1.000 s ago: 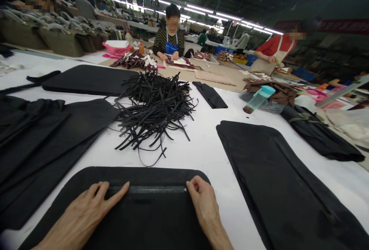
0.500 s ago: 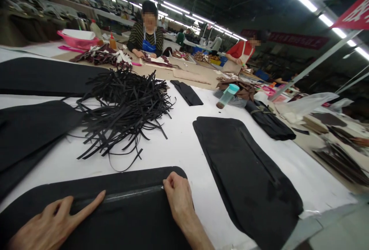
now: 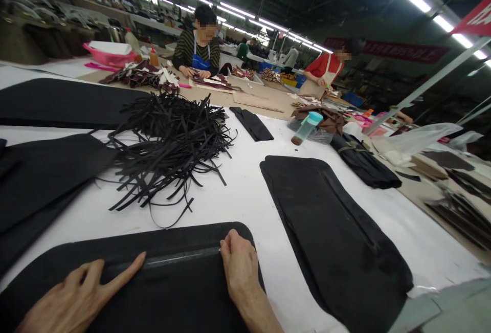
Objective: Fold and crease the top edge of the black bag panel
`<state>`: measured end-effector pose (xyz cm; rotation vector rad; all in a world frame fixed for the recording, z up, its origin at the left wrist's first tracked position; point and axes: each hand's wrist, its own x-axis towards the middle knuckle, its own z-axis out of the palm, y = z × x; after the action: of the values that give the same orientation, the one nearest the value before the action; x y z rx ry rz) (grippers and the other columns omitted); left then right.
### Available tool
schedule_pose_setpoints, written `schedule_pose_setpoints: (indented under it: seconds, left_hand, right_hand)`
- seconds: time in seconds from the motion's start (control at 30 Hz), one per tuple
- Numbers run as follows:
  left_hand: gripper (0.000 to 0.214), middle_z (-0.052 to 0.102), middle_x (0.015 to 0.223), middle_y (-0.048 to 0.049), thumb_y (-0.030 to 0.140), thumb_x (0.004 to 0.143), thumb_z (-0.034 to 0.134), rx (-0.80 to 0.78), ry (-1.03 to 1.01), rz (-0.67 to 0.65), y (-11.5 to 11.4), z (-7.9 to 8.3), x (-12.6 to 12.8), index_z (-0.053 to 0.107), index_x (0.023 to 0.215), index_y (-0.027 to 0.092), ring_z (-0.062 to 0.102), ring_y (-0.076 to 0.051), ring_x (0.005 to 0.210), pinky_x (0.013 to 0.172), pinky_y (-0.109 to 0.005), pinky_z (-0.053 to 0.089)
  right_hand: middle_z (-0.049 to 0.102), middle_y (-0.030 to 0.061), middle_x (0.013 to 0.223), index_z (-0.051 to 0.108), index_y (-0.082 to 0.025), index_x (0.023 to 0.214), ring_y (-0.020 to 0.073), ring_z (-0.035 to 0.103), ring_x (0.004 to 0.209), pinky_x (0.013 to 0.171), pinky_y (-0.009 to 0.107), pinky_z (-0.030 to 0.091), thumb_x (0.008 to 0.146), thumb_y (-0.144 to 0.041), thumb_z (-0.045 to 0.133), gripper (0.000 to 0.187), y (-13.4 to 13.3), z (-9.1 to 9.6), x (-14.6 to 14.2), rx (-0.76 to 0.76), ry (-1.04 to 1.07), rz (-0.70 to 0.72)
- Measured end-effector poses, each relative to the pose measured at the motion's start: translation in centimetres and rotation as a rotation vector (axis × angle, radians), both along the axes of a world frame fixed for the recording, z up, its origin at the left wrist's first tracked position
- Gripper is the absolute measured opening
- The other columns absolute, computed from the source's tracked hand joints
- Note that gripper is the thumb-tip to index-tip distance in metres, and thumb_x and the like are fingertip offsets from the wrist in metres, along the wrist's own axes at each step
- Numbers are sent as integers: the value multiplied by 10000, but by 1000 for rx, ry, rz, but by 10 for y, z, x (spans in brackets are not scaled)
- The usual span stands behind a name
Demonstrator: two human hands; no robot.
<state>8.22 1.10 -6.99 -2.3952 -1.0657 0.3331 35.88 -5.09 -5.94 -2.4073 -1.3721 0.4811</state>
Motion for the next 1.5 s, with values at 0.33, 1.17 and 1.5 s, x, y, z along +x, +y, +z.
schedule_pose_setpoints:
  seconds: [0.33,1.17,1.5]
  left_hand:
    - [852,611,851,-93,-111,725,378,-33,66,17,-3,22,9,214,1351,443,617,-226,717,592,-311,472]
    - [817,582,853,-69,-88,741,379,-130,22,75,-2,28,11,278,1337,461,613,-214,761,608,-303,491]
    - [862,583,899,-61,-122,711,341,-86,-8,-16,-2,22,-1,228,1367,426,599,-217,786,642,-329,490]
  right_hand:
    - [552,44,833,521,-214,813,221,522,731,616,323,372,793,-3,466,219,-2,10,-21,153,-526,283]
    - [585,171,1022,495,-219,1256,340,560,915,700,478,481,771,-69,522,508,10,-3,-91,138,-637,718]
    - [605,103,1070,543,-106,1187,260,543,945,814,365,472,710,-30,610,487,-7,-4,-43,203,-565,714]
